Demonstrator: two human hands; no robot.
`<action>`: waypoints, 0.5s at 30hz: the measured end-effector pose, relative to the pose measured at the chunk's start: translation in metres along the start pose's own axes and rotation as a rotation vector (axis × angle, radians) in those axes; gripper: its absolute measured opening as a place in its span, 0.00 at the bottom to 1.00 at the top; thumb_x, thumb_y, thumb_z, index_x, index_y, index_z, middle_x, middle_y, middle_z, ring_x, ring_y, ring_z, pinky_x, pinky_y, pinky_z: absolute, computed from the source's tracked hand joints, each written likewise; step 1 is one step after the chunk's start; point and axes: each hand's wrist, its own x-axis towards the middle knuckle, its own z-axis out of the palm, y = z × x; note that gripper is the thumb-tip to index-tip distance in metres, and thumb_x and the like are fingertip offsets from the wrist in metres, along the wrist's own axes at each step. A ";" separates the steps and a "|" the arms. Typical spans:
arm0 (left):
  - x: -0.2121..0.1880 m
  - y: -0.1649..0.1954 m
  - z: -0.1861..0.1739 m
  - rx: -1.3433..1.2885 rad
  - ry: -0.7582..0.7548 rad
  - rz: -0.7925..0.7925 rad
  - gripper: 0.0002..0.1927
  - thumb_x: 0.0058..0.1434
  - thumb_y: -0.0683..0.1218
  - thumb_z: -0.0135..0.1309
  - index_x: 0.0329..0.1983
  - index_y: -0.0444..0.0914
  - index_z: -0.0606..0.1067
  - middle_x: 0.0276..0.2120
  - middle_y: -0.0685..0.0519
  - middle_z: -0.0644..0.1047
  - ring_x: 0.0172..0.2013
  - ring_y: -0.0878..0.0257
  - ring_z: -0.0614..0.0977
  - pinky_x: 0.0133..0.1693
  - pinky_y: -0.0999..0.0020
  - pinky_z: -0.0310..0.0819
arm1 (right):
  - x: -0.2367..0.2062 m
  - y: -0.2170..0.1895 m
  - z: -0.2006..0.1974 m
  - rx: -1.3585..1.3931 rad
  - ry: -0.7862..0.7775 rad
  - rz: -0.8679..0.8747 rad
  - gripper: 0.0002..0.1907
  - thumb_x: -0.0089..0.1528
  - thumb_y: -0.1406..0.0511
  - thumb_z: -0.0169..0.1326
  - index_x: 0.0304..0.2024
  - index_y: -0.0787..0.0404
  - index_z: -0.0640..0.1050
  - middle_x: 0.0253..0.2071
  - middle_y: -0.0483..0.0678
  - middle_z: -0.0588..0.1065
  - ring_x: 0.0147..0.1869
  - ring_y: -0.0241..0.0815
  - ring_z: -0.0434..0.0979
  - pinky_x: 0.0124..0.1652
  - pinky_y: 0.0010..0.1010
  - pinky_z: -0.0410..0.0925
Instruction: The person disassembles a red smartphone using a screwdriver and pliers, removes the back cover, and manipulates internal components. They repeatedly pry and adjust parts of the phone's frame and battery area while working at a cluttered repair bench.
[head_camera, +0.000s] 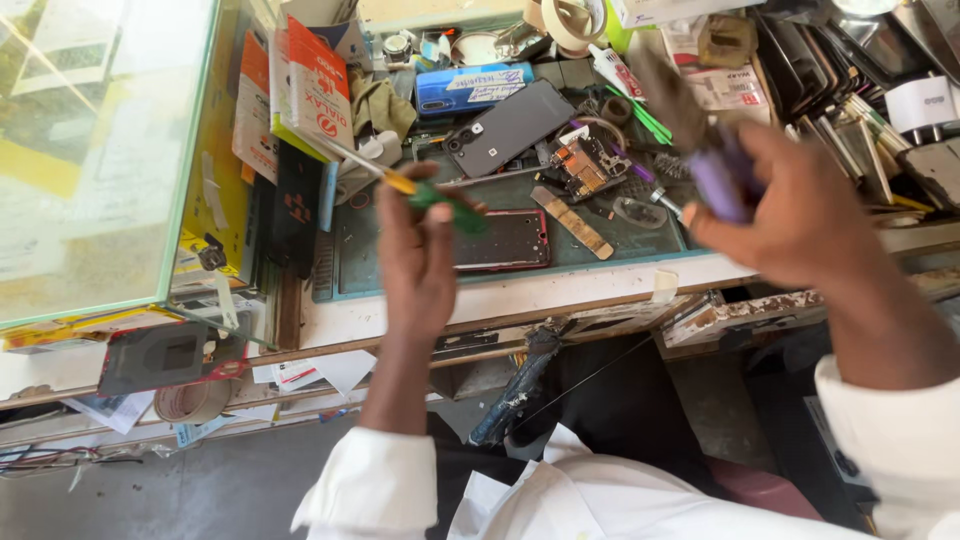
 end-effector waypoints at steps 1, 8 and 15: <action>0.001 0.012 -0.008 0.062 0.036 0.007 0.15 0.80 0.45 0.42 0.67 0.40 0.63 0.42 0.55 0.80 0.44 0.67 0.84 0.47 0.70 0.82 | -0.006 0.005 0.008 0.015 0.005 0.051 0.26 0.51 0.65 0.66 0.49 0.64 0.74 0.32 0.50 0.77 0.29 0.42 0.78 0.31 0.34 0.73; -0.008 0.118 -0.144 1.214 0.190 0.171 0.10 0.79 0.37 0.45 0.61 0.35 0.69 0.40 0.46 0.76 0.37 0.57 0.79 0.39 0.61 0.73 | -0.053 0.036 0.045 -0.044 0.086 0.135 0.33 0.48 0.60 0.70 0.52 0.68 0.74 0.36 0.57 0.79 0.35 0.47 0.82 0.38 0.40 0.73; 0.006 0.095 -0.244 1.466 0.253 -0.094 0.12 0.76 0.39 0.51 0.59 0.30 0.71 0.38 0.38 0.77 0.34 0.49 0.79 0.35 0.57 0.73 | -0.069 0.025 0.055 0.033 0.084 0.177 0.32 0.49 0.61 0.69 0.53 0.66 0.75 0.35 0.55 0.80 0.35 0.46 0.83 0.39 0.36 0.73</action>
